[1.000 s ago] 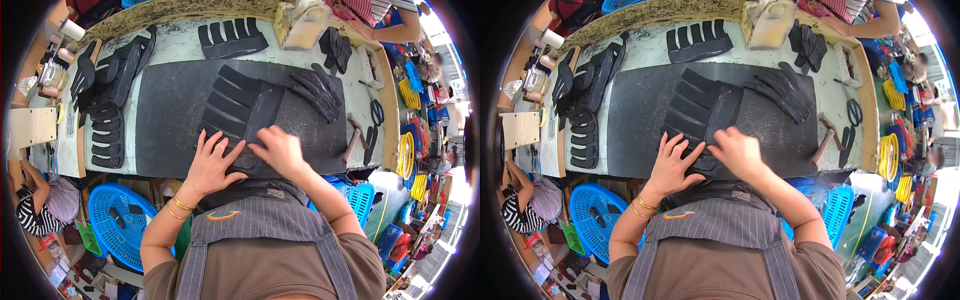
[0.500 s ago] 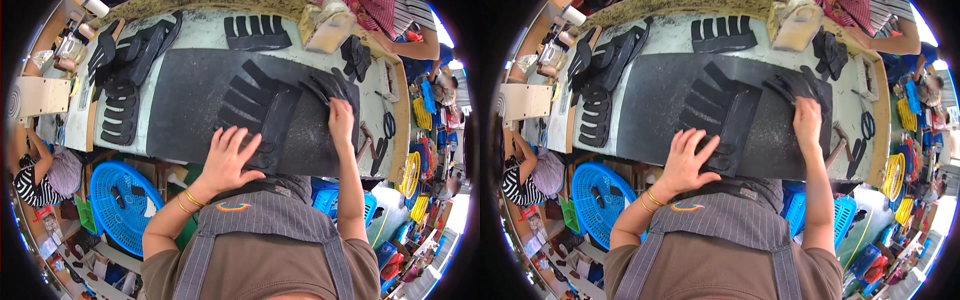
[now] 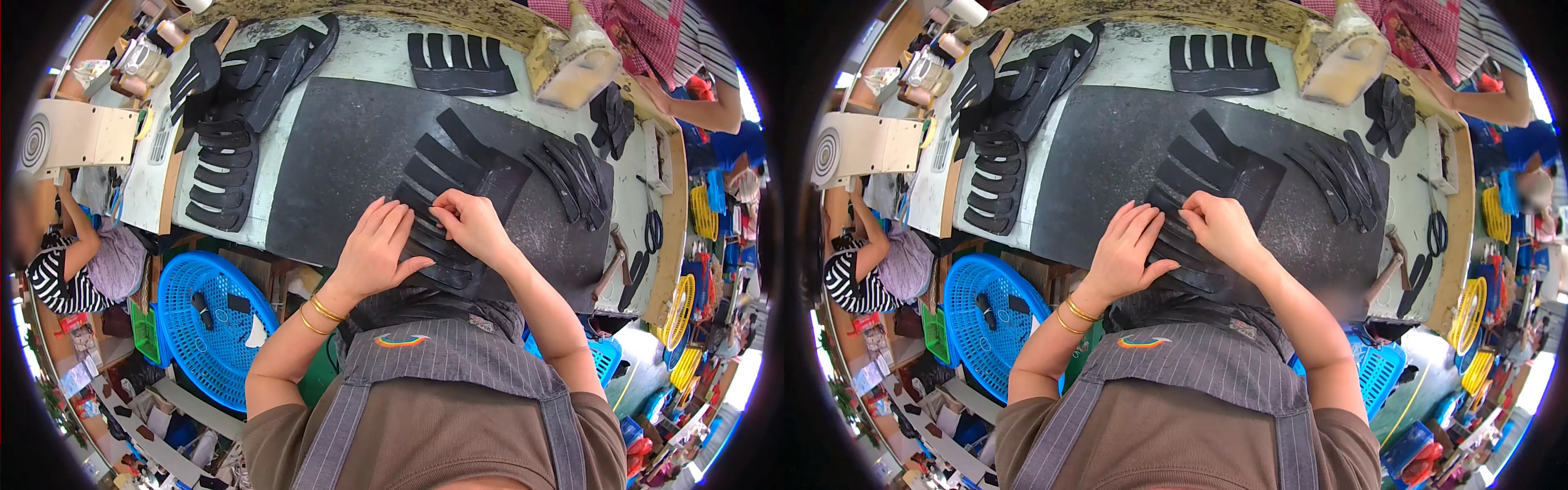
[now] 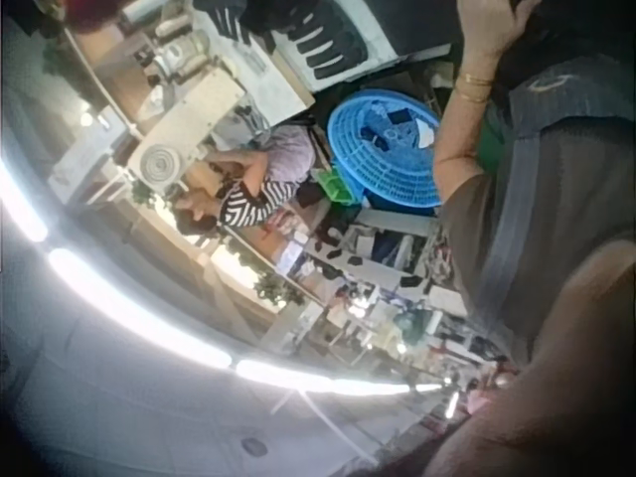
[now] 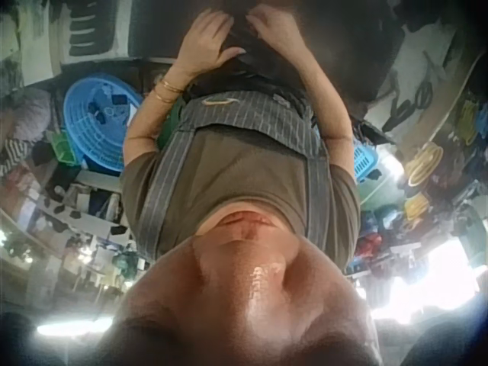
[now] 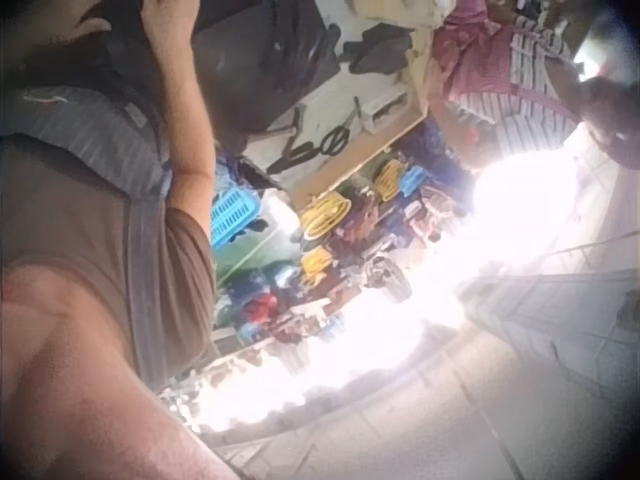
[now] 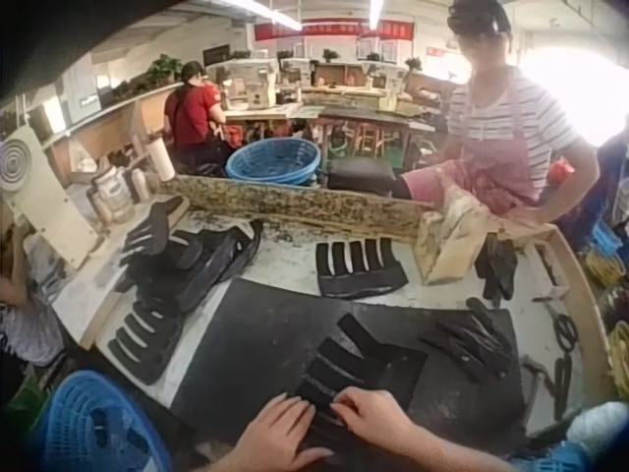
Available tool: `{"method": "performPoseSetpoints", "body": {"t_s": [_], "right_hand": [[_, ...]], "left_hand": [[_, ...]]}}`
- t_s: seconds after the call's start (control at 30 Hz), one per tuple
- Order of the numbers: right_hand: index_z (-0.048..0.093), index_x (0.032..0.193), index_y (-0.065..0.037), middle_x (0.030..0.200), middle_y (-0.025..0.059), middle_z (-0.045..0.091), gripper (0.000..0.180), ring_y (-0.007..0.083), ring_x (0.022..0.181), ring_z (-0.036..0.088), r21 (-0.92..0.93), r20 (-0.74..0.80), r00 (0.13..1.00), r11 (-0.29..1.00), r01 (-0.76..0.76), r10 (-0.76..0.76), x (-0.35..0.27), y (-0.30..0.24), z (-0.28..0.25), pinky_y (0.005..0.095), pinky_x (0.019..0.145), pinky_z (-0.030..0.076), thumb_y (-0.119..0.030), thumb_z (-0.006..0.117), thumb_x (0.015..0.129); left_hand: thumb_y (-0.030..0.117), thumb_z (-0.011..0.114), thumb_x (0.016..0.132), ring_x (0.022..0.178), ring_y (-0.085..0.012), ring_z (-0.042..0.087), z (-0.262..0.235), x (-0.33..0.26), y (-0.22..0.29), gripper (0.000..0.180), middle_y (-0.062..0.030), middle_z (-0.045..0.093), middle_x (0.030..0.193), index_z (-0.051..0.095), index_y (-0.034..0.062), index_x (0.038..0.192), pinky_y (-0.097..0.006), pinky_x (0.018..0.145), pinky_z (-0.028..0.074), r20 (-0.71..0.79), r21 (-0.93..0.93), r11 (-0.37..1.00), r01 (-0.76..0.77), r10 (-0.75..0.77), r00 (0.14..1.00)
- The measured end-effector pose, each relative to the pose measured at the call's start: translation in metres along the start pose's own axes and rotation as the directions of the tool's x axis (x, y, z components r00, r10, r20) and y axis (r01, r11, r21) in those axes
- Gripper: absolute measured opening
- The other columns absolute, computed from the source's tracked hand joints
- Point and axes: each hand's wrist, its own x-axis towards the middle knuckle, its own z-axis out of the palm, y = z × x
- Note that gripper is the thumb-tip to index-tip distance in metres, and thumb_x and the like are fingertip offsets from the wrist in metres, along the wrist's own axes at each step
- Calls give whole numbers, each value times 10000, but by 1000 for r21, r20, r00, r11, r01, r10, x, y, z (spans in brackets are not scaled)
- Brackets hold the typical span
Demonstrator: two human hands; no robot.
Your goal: Arranging and assembling black synthetic shoe components on a workstation.
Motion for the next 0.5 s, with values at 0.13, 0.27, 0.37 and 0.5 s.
{"method": "performPoseSetpoints", "body": {"t_s": [0.13, 0.27, 0.37, 0.5], "right_hand": [[666, 932, 22, 710, 79, 673, 137, 95, 558, 614, 22, 43, 996, 997, -73, 72, 4, -4, -2, 253, 529, 490, -113, 668, 911], [669, 930, 21, 705, 86, 673, 138, 100, 562, 623, 11, 42, 996, 996, -83, 82, 6, -3, 2, 252, 528, 491, -115, 665, 910], [671, 937, 20, 708, 88, 677, 144, 110, 563, 628, -72, 15, 999, 996, -47, 48, 6, 0, 4, 259, 531, 495, -121, 668, 908], [679, 919, -16, 761, 136, 698, 158, 271, 691, 695, -134, -31, 999, 991, 26, -30, -1, -4, 5, 365, 642, 530, -170, 679, 879]], "left_hand": [[503, 680, 820, 1186, -387, 535, 2, -3, 0, 689, -216, 589, 1180, 619, -95, 1156, -512, 1098, 361, -21, -59, 998, 27, -28, 999], [514, 681, 814, 1232, -394, 498, 0, -1, 0, 710, -219, 572, 1181, 609, -94, 1174, -526, 1103, 351, 7, -27, 999, 25, -25, 1000], [545, 659, 822, 1257, -397, 468, 2, 2, 0, 735, -221, 552, 1159, 591, -103, 1160, -523, 1107, 341, 34, -9, 1000, 3, -3, 999], [555, 653, 820, 1279, -401, 455, 2, 2, 1, 726, -222, 535, 1177, 575, -86, 1151, -540, 1104, 328, 76, 0, 1000, 14, -14, 997]]}}
